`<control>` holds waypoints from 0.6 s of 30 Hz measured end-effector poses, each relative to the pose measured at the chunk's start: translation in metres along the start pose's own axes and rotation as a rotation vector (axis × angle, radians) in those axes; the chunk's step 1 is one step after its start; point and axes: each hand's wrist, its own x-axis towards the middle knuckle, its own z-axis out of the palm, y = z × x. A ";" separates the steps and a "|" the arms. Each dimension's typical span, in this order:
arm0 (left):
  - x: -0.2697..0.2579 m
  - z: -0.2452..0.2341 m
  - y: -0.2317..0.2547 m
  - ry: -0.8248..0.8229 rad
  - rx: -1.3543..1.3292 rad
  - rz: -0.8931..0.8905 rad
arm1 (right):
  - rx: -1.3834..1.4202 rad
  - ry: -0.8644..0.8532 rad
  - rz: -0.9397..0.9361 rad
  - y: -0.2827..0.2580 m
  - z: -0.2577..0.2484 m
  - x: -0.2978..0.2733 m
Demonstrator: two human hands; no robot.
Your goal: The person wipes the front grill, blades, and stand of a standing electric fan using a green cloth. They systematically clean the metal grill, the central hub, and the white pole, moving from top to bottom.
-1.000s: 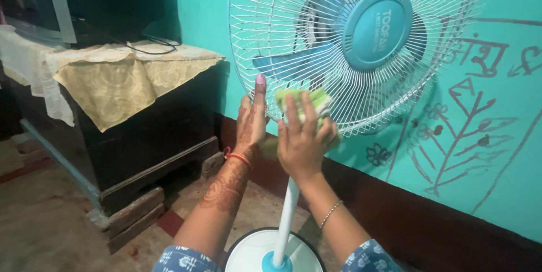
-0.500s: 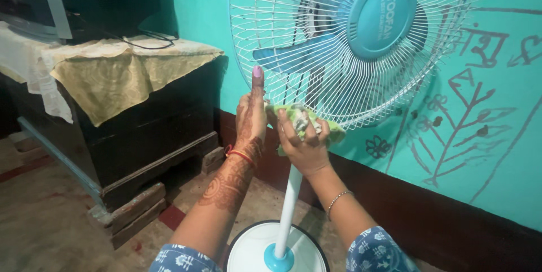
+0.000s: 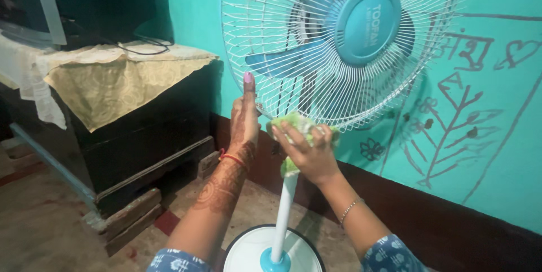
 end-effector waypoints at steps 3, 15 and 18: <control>-0.001 0.002 -0.012 -0.016 -0.039 -0.008 | 0.029 -0.001 0.197 0.016 -0.005 -0.005; -0.028 0.029 0.001 0.045 0.010 -0.150 | 0.255 0.049 0.714 0.059 -0.027 0.065; -0.028 0.033 -0.004 0.127 0.066 -0.082 | 0.248 0.064 0.757 0.044 -0.023 0.063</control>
